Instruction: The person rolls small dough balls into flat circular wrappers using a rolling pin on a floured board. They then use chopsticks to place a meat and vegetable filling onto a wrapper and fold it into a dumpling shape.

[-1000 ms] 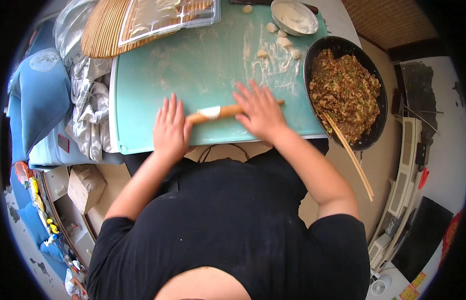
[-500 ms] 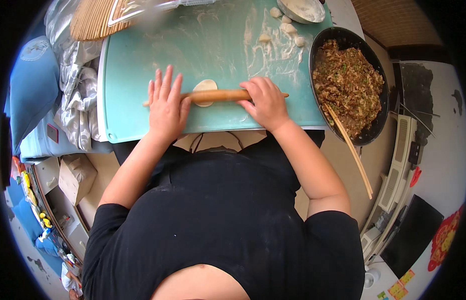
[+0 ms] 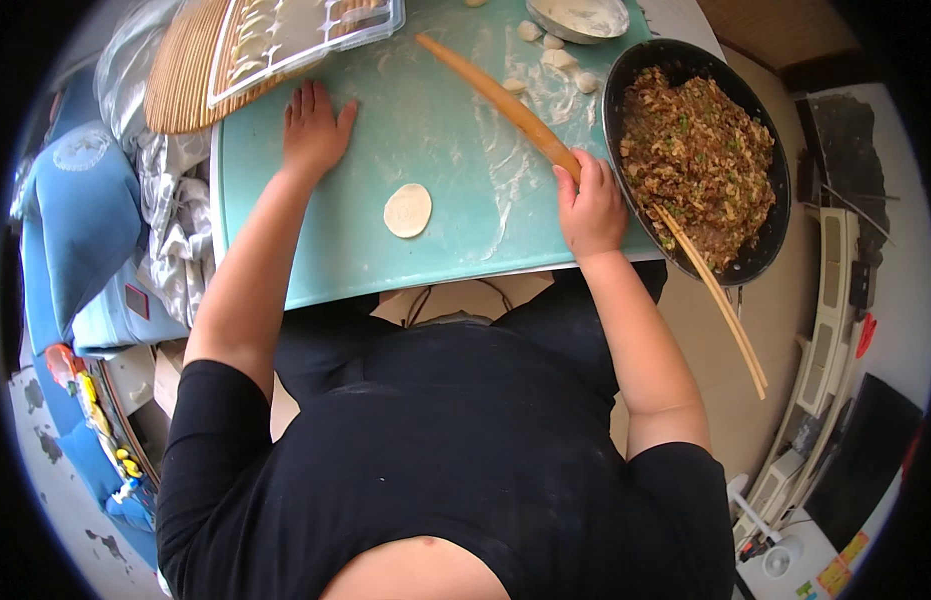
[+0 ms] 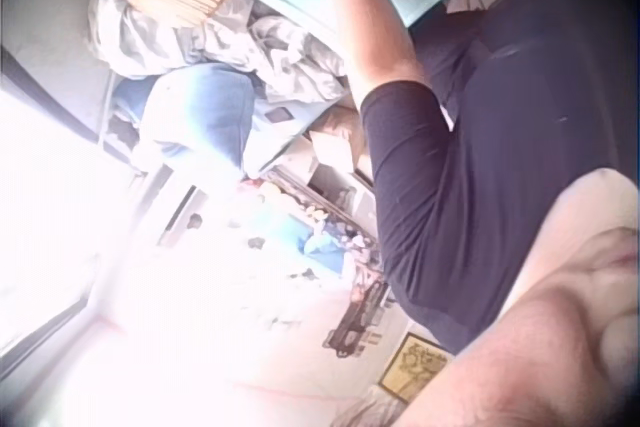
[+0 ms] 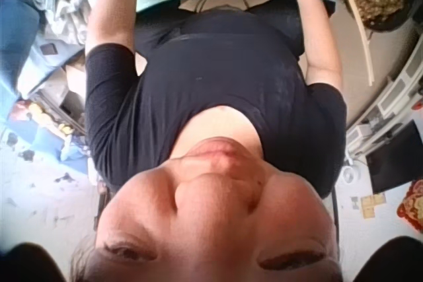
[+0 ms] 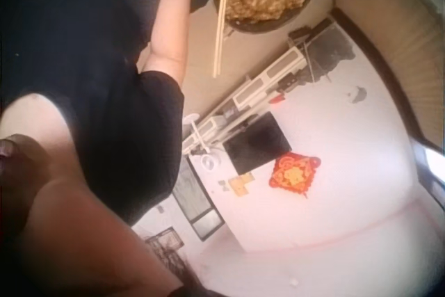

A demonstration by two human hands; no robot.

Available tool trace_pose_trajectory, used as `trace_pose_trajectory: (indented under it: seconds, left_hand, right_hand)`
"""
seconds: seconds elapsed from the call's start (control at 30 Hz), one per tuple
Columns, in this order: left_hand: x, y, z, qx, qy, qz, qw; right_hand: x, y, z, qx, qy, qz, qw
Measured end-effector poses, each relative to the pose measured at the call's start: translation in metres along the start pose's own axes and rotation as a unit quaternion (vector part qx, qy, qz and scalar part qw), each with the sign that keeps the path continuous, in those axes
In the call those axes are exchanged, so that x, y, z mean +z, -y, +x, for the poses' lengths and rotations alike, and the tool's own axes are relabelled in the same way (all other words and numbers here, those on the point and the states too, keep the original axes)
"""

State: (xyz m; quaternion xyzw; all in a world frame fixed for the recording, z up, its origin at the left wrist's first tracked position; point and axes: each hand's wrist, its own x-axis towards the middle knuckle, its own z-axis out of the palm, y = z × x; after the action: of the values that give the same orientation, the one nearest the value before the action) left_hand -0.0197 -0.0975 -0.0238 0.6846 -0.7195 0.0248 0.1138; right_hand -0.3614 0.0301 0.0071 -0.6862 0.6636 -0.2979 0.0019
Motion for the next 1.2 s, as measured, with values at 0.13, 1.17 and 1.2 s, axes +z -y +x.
trace_pose_trajectory:
  seconds: [0.13, 1.17, 1.2]
  left_hand:
    - [0.013, -0.049, 0.033, 0.049, 0.018, -0.034, 0.998]
    - [-0.067, -0.029, -0.116, 0.075, 0.039, -0.037, 0.996]
    - [-0.066, -0.029, -0.123, 0.075, 0.050, -0.036, 0.995]
  right_hand:
    - [0.002, -0.002, 0.000, -0.009, 0.007, 0.007, 1.000]
    - [0.040, 0.063, 0.043, -0.274, 0.153, -0.038, 0.949]
    - [0.039, 0.062, 0.037, -0.281, 0.194, -0.070, 0.937]
